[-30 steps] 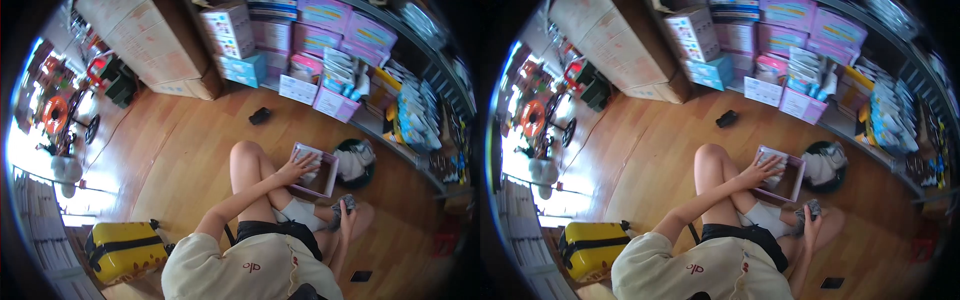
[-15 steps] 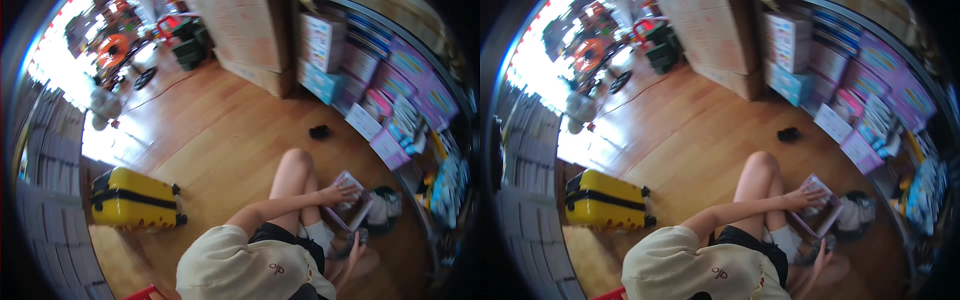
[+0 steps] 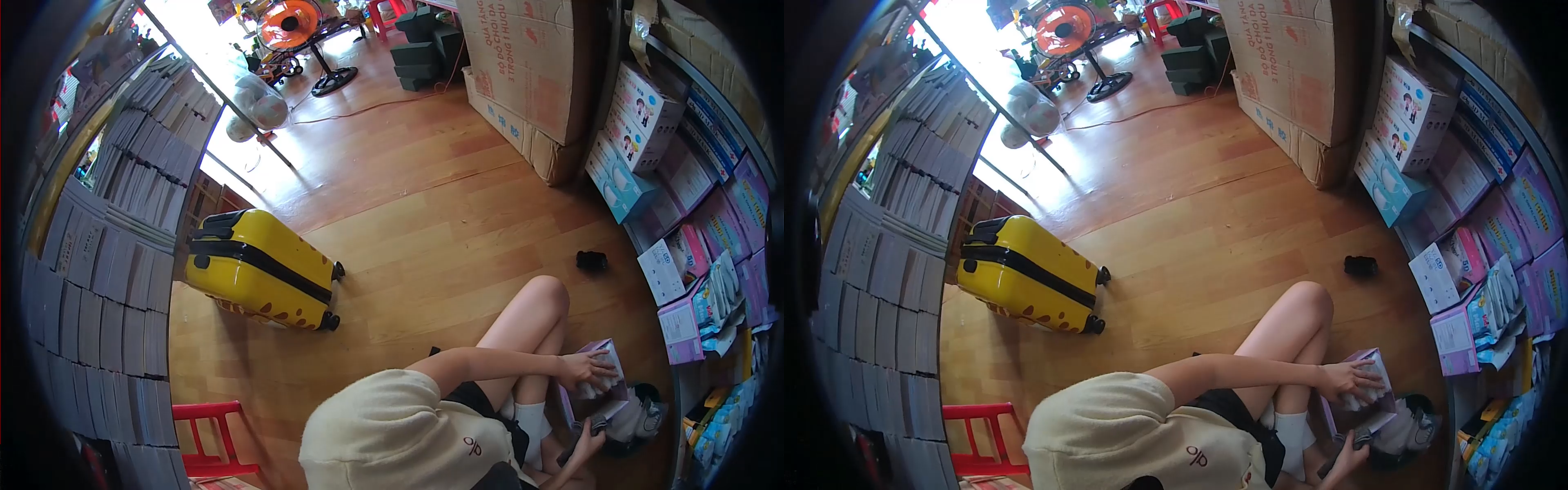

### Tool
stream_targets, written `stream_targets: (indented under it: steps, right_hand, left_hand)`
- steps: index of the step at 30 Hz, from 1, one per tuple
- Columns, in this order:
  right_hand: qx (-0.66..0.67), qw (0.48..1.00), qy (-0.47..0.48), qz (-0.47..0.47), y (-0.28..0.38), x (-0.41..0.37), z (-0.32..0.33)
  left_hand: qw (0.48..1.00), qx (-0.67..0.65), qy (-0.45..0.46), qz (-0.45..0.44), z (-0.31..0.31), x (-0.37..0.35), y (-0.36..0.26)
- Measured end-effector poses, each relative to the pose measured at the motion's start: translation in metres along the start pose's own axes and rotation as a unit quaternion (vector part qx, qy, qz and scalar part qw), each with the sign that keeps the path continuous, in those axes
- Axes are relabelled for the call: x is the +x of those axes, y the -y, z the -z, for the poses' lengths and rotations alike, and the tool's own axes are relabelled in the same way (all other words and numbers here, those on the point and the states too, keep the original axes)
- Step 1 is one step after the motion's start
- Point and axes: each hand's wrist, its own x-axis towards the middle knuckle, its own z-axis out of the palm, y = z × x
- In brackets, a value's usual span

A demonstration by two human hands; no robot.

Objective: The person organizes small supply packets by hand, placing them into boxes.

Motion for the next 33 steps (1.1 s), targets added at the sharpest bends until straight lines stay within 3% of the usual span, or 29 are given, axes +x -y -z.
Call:
stream_targets:
  steps: [19, 21, 23, 24, 25, 26, 27, 28, 31, 33]
  right_hand:
    - [0.057, 0.998, -0.037, 0.012, 0.007, -0.010, -0.005]
    - [0.048, 0.997, -0.039, 0.052, -0.006, -0.008, -0.009]
    - [0.070, 0.996, -0.035, 0.047, -0.011, -0.011, -0.007]
    - [0.100, 0.992, -0.031, 0.070, -0.002, -0.022, 0.002]
    - [0.193, 0.981, -0.002, 0.033, 0.007, -0.030, 0.010]
    - [0.249, 0.968, -0.033, 0.018, 0.013, -0.043, 0.018]
    - [0.349, 0.935, -0.056, -0.033, 0.007, -0.050, 0.021]
    - [0.448, 0.887, -0.014, -0.108, -0.016, -0.052, 0.022]
    - [0.553, 0.802, -0.095, -0.207, -0.041, -0.068, 0.048]
    - [0.665, 0.684, -0.168, -0.248, -0.064, -0.079, 0.058]
  left_hand:
    - [1.000, 0.010, 0.026, 0.003, 0.002, 0.002, 0.000]
    - [0.999, 0.016, 0.027, 0.007, -0.001, 0.002, 0.000]
    - [0.999, -0.038, 0.008, -0.021, -0.002, 0.004, 0.002]
    - [0.996, -0.078, 0.038, 0.019, 0.002, 0.006, -0.005]
    - [0.992, -0.053, 0.102, 0.051, 0.006, 0.012, -0.011]
    - [0.993, -0.011, 0.109, 0.053, 0.008, 0.015, -0.019]
    - [0.991, 0.032, 0.116, 0.054, 0.007, 0.019, -0.025]
    - [0.988, 0.074, 0.123, 0.055, 0.006, 0.024, -0.032]
    - [0.989, 0.067, 0.124, 0.050, -0.015, 0.034, -0.029]
    - [0.987, 0.101, 0.115, 0.046, -0.020, 0.043, -0.032]
